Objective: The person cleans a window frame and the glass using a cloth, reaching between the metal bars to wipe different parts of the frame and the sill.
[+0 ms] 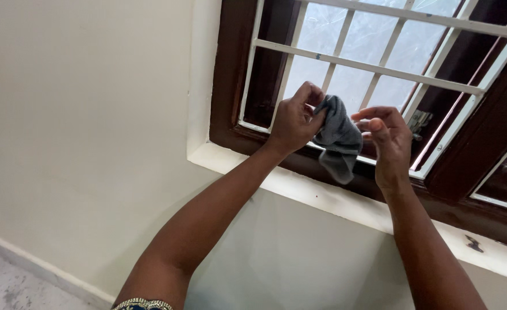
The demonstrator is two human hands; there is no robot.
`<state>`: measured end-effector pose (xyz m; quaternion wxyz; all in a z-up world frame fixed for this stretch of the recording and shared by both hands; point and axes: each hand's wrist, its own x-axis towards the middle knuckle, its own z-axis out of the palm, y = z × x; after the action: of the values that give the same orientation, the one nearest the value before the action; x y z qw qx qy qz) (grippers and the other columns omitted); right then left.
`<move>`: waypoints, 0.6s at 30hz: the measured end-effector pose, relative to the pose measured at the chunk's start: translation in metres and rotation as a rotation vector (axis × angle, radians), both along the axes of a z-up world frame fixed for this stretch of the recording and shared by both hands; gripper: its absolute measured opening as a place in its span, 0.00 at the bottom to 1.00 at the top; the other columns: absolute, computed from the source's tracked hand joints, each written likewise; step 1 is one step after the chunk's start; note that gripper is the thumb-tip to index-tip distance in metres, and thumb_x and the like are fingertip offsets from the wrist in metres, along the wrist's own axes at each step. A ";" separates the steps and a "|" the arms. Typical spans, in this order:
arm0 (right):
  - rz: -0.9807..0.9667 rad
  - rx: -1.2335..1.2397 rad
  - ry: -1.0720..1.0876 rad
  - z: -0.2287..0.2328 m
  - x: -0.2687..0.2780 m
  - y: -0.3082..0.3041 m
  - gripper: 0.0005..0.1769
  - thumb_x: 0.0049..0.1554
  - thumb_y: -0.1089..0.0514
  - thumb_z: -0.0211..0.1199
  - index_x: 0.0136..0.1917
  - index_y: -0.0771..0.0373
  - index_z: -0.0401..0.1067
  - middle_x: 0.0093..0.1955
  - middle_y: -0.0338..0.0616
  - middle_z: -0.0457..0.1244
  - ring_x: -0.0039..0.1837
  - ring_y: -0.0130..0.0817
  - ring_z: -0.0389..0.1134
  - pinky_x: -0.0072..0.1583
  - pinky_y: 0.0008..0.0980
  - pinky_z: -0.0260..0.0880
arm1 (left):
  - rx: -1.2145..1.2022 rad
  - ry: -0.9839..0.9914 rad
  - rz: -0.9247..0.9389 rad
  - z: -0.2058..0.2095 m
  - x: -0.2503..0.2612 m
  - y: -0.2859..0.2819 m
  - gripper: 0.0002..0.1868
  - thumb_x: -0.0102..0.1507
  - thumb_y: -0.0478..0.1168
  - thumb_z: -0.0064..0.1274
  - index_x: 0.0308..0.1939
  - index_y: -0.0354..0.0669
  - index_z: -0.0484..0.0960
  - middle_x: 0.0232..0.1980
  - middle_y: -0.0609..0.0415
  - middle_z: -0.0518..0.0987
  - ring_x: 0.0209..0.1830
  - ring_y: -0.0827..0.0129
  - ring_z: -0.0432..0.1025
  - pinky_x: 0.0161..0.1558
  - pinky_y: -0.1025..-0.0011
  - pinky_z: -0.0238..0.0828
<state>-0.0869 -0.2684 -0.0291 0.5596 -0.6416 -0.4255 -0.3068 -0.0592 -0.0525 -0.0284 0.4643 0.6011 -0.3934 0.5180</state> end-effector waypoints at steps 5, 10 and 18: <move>-0.223 -0.011 -0.239 -0.014 0.005 -0.002 0.36 0.61 0.29 0.70 0.58 0.63 0.68 0.57 0.43 0.66 0.59 0.30 0.69 0.60 0.29 0.69 | 0.030 0.027 -0.020 -0.001 -0.011 0.000 0.13 0.65 0.42 0.63 0.47 0.44 0.75 0.37 0.58 0.82 0.37 0.74 0.82 0.37 0.78 0.81; -0.298 -0.121 -0.080 -0.016 0.016 -0.003 0.20 0.58 0.50 0.75 0.55 0.62 0.73 0.56 0.42 0.65 0.57 0.30 0.70 0.56 0.29 0.72 | 0.087 -0.121 -0.127 -0.002 -0.009 0.000 0.11 0.68 0.44 0.61 0.52 0.47 0.82 0.45 0.57 0.84 0.45 0.74 0.82 0.40 0.80 0.85; 0.313 0.179 0.225 -0.017 0.015 -0.007 0.15 0.62 0.72 0.64 0.56 0.61 0.62 0.53 0.48 0.65 0.52 0.33 0.71 0.51 0.29 0.76 | 0.070 0.307 -0.256 -0.004 -0.004 -0.006 0.17 0.70 0.52 0.49 0.53 0.44 0.80 0.33 0.58 0.84 0.27 0.77 0.79 0.27 0.77 0.76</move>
<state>-0.0715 -0.2751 -0.0457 0.6993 -0.5455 -0.4259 -0.1790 -0.0637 -0.0585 -0.0321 0.5596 0.6339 -0.4092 0.3429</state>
